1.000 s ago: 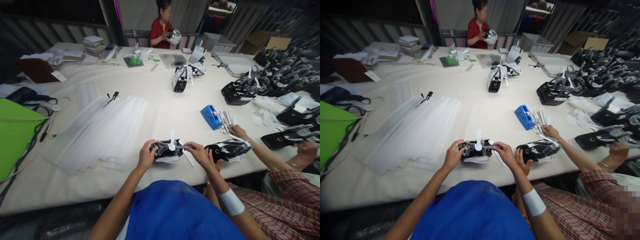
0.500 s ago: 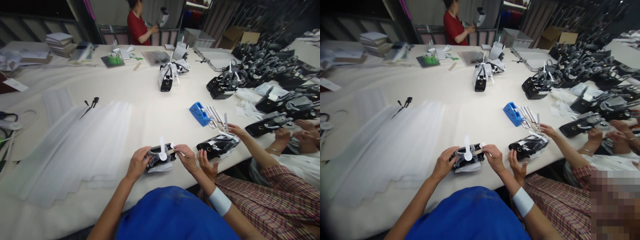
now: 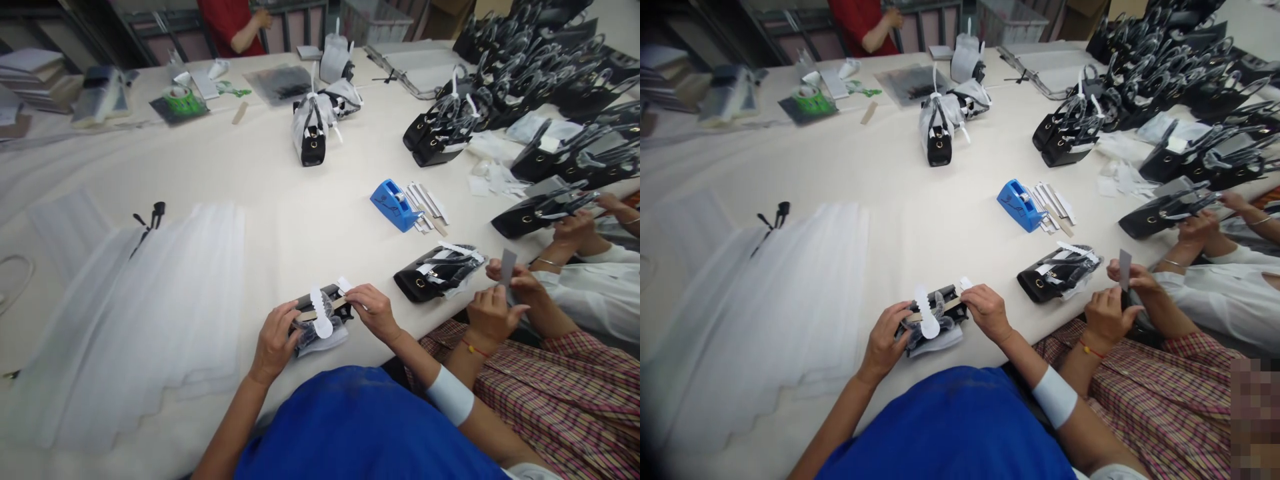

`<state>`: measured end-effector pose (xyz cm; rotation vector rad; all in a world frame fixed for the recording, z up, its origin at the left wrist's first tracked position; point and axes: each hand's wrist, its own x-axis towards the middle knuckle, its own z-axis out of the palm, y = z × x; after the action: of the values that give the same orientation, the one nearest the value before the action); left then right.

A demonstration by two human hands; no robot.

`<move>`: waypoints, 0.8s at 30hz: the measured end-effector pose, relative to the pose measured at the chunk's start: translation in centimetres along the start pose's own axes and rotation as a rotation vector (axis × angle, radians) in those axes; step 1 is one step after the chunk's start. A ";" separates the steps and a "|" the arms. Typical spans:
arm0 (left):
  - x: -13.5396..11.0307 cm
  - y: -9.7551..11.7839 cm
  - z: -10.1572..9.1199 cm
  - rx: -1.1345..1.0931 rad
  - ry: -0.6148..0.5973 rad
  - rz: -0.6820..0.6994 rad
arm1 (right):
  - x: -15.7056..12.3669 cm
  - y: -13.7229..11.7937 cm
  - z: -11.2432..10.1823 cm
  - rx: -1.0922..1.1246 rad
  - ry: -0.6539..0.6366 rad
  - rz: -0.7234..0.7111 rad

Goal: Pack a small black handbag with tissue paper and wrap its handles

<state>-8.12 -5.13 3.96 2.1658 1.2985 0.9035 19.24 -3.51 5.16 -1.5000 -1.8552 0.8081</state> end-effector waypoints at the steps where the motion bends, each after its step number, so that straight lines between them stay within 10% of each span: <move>1: 0.0 0.1 0.0 0.005 -0.002 0.001 | -0.1 -0.2 -0.5 -0.033 -0.024 0.019; 7: 0.3 2.6 -0.9 0.080 0.285 -0.168 | -2.5 -0.5 -5.3 -0.135 0.118 0.374; 12: -1.0 6.5 -1.5 0.129 0.556 -0.210 | -5.3 -3.1 -6.0 0.648 0.221 0.744; 18: -0.8 9.2 0.3 0.025 0.190 0.013 | -6.1 -4.6 -0.7 1.000 0.208 0.754; 24: -0.4 9.0 0.2 0.018 0.204 0.024 | -5.2 -1.2 0.8 0.685 0.377 0.676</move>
<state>-2.82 -9.59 9.73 2.1524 1.3816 1.1514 18.77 -8.92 5.21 -1.6452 -0.6613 1.2001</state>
